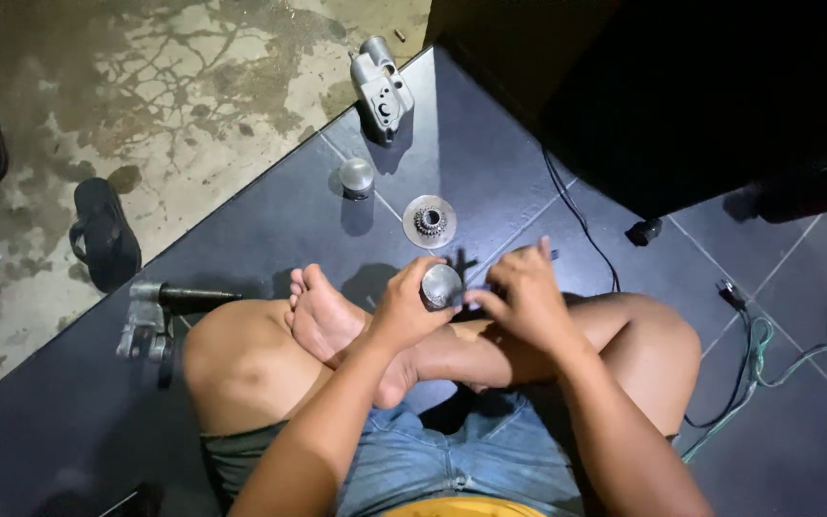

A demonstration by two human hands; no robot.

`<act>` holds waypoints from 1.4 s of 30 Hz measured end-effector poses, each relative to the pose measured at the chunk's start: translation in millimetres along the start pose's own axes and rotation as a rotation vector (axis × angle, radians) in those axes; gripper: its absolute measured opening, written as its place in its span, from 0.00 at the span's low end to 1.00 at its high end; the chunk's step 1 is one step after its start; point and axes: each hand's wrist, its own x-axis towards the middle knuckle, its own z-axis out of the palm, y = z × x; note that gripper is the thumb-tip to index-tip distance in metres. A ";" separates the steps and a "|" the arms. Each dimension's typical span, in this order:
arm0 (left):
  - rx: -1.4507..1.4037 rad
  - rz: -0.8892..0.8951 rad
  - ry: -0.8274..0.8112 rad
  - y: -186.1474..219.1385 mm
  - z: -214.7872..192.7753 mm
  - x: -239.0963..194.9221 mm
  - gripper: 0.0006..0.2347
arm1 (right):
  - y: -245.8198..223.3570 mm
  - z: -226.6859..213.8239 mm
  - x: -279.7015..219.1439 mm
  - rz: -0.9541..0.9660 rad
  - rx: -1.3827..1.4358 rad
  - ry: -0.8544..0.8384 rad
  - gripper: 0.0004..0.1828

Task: The person sits cross-legged on the floor and scrubs a cylindrical metal part with a small brush. They rotate the part to clean different sides and occasionally pause to inspect the surface. Other metal parts and tools are visible nearby on the floor.

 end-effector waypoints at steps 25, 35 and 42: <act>0.024 0.067 0.040 -5.3 1.2 -0.4 0.27 | -7.2 1.1 -0.1 -0.015 0.079 0.006 0.21; 0.024 0.027 0.010 3.3 0.8 1.5 0.28 | -2.3 -3.5 -1.7 0.037 0.120 0.005 0.21; -0.008 -0.002 -0.019 3.4 0.3 -0.3 0.28 | -19.2 0.2 2.7 0.115 0.264 0.076 0.15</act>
